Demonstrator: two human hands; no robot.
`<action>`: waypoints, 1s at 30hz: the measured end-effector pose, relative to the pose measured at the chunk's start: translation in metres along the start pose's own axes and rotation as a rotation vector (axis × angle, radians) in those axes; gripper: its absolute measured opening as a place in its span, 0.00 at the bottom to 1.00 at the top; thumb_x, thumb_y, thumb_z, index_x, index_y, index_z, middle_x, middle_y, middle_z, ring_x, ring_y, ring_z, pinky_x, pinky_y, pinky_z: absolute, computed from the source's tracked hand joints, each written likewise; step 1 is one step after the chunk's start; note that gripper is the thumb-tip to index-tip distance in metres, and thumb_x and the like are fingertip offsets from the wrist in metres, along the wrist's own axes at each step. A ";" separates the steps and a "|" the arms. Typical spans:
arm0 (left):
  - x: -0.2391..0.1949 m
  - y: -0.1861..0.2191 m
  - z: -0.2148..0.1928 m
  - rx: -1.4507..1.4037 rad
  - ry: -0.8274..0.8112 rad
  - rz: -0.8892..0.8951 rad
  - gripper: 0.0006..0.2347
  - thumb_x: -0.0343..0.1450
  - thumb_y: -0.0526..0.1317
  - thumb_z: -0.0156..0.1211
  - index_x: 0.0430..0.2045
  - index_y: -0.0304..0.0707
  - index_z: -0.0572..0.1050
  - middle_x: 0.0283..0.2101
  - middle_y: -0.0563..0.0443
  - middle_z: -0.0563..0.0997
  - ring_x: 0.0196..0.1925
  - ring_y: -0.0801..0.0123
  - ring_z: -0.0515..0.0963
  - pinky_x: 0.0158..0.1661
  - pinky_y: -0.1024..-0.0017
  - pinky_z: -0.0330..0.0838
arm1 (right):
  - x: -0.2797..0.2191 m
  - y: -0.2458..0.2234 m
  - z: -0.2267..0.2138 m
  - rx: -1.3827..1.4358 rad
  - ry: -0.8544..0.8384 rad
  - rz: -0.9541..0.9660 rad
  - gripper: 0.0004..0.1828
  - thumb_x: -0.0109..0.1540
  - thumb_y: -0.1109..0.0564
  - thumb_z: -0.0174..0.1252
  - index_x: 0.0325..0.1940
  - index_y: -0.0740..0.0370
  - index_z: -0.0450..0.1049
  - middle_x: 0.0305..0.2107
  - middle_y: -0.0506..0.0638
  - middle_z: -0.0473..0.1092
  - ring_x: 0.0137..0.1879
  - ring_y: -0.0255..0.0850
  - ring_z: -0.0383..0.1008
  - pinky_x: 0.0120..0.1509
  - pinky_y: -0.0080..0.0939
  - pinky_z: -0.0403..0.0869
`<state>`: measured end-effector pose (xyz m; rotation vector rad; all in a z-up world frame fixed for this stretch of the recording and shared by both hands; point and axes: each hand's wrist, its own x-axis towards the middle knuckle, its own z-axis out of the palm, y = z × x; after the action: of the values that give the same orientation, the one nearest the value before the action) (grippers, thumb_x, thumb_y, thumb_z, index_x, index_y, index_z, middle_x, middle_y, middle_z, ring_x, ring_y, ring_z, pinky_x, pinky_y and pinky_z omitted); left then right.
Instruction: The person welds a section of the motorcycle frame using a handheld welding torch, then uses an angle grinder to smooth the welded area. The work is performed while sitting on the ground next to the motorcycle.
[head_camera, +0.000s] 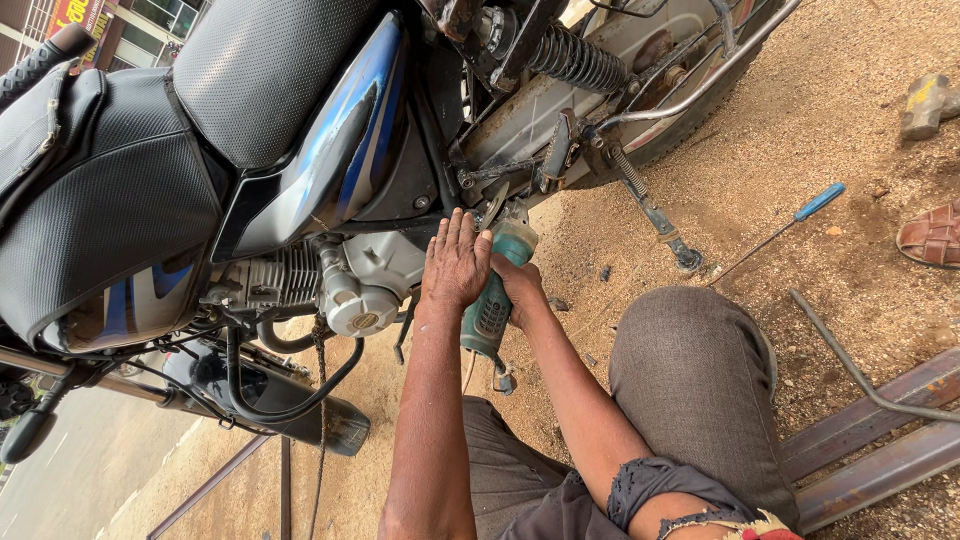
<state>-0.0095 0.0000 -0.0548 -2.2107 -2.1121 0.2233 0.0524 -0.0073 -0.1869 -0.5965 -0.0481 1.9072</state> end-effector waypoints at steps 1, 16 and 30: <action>-0.001 0.001 -0.001 -0.002 0.001 -0.002 0.32 0.77 0.62 0.22 0.73 0.42 0.51 0.78 0.45 0.47 0.80 0.53 0.44 0.74 0.54 0.39 | 0.001 0.001 -0.001 -0.011 0.004 -0.002 0.24 0.58 0.51 0.69 0.47 0.73 0.73 0.35 0.58 0.78 0.33 0.44 0.82 0.35 0.44 0.84; -0.067 0.008 -0.005 0.285 0.148 0.648 0.36 0.75 0.67 0.29 0.74 0.42 0.53 0.77 0.50 0.54 0.80 0.60 0.48 0.76 0.57 0.36 | 0.009 0.006 -0.030 -0.201 -0.027 -0.069 0.29 0.64 0.46 0.58 0.55 0.78 0.73 0.45 0.65 0.76 0.43 0.46 0.80 0.35 0.45 0.80; -0.015 0.009 0.011 0.700 0.022 0.974 0.38 0.73 0.69 0.26 0.71 0.42 0.55 0.76 0.53 0.56 0.79 0.63 0.50 0.76 0.58 0.36 | 0.023 0.014 -0.043 -0.009 -0.205 0.114 0.39 0.70 0.30 0.30 0.71 0.64 0.54 0.60 0.64 0.66 0.64 0.50 0.73 0.58 0.50 0.82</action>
<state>-0.0031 -0.0158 -0.0662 -2.4558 -0.5840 0.8108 0.0522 -0.0026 -0.2374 -0.4152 -0.1571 2.0745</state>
